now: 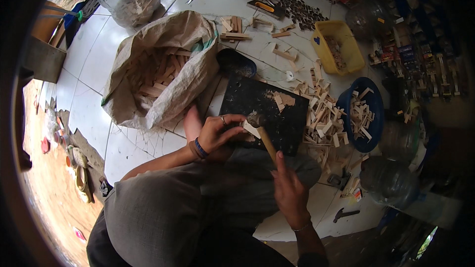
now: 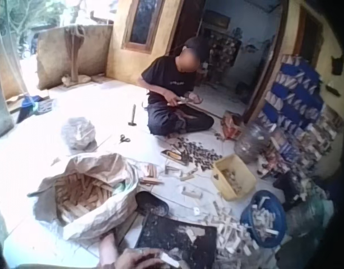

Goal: The person sits on the floor and repeatedly carves small wooden pieces using a hammer and chisel. They pick up pieces from a sack, place them on a black board, and chip away at them to shape them, then set the finished pieces aside.

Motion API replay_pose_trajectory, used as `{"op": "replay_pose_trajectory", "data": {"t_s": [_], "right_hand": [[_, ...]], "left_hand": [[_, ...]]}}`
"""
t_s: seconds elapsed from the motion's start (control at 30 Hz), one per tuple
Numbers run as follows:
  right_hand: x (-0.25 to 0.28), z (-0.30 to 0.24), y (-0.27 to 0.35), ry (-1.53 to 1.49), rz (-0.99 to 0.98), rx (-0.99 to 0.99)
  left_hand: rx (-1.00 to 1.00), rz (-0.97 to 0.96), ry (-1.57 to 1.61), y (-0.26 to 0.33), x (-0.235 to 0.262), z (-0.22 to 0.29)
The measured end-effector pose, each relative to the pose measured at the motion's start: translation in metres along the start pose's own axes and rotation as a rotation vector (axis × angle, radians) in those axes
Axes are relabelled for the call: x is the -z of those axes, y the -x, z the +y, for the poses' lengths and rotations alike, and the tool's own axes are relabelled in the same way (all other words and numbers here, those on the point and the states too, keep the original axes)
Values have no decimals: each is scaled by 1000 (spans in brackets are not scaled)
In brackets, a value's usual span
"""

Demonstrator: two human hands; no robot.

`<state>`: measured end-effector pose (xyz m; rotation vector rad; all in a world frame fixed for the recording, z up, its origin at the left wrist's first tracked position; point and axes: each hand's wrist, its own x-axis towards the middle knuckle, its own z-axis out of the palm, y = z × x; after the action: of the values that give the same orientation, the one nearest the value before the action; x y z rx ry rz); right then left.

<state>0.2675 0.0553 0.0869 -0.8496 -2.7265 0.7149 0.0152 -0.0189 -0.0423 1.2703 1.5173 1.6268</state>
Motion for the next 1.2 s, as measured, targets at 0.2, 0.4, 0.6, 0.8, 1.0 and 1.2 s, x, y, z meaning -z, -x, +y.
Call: {"op": "replay_pose_trajectory", "data": {"t_s": [0.2,0.4,0.6,0.8,1.0,1.2], "right_hand": [[-5,-3,0,85,-6,-3],[-8,5,3,-1,190,-171],[-52,56,-3,1,192,-232],[-84,70,6,-35,192,-312],[-69,55,-17,10,309,-207],[-62,14,-43,-409,93,7]], "left_hand": [[18,-16,-11,0,-1,-3],[93,-43,86,-1,-2,-3],[106,9,43,-3,-4,0],[225,65,332,-5,-5,7],[464,57,685,-8,-5,8],[573,168,699,-7,-5,3]]}}
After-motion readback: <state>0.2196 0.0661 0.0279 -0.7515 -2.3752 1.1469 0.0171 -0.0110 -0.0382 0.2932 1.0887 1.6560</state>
